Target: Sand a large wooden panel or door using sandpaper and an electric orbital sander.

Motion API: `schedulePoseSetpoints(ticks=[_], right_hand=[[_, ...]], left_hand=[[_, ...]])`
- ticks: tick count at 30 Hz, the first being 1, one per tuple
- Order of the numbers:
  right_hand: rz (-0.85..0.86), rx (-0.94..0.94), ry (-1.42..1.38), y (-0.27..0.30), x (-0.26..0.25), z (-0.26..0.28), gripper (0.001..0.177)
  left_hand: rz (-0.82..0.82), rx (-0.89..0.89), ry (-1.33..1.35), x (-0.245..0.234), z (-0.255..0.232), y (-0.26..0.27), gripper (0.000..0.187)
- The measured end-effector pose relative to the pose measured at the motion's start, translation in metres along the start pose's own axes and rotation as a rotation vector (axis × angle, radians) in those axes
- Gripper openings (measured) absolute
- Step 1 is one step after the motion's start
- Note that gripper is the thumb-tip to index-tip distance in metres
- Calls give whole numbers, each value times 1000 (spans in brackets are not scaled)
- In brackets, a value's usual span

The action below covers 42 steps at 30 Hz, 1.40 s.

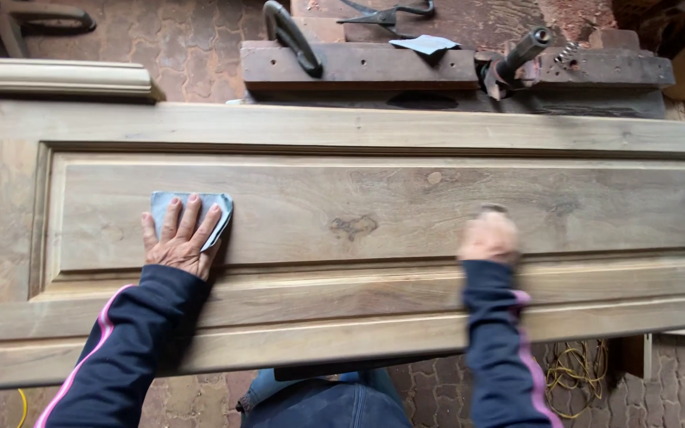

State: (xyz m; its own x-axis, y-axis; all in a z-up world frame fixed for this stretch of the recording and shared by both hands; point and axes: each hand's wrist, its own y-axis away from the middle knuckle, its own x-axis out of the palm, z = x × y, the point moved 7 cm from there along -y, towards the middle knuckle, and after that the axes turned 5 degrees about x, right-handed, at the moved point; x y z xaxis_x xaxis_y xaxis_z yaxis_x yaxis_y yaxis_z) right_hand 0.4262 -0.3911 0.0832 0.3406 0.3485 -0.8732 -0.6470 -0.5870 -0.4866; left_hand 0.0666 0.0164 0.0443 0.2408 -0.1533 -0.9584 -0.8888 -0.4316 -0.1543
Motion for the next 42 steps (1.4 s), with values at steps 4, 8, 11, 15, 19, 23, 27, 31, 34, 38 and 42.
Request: schedulePoseSetpoints(ticks=[4,8,11,15,19,23,27,31,34,38,42], right_hand=[[60,-133,-353,10,-16,234,46],[201,-270,-611,24,-47,249,37],[68,-240,-354,31,-58,153,32],[193,-89,-170,44,-34,103,32],[53,-205,-311,43,-16,244,44],[144,-286,-522,23,-42,302,40],[185,-352,-415,16,-51,202,30],[133,-212,-117,41,-29,119,39],[32,-155,-150,66,17,172,47],[142,-170,-538,41,-27,274,50],[111,-194,-310,34,-32,153,43]], left_hand=[[-18,15,31,-9,-3,-1,66],[-12,25,42,-7,1,-1,66],[-9,20,42,-5,0,0,66],[-13,24,52,-10,-2,-1,65],[27,27,21,-7,-1,-2,69],[15,34,20,-3,0,-1,67],[20,30,58,-4,1,-3,68],[45,22,34,-4,0,-3,71],[52,20,-12,1,2,-1,71],[12,58,25,10,5,2,69],[17,58,7,11,10,3,70]])
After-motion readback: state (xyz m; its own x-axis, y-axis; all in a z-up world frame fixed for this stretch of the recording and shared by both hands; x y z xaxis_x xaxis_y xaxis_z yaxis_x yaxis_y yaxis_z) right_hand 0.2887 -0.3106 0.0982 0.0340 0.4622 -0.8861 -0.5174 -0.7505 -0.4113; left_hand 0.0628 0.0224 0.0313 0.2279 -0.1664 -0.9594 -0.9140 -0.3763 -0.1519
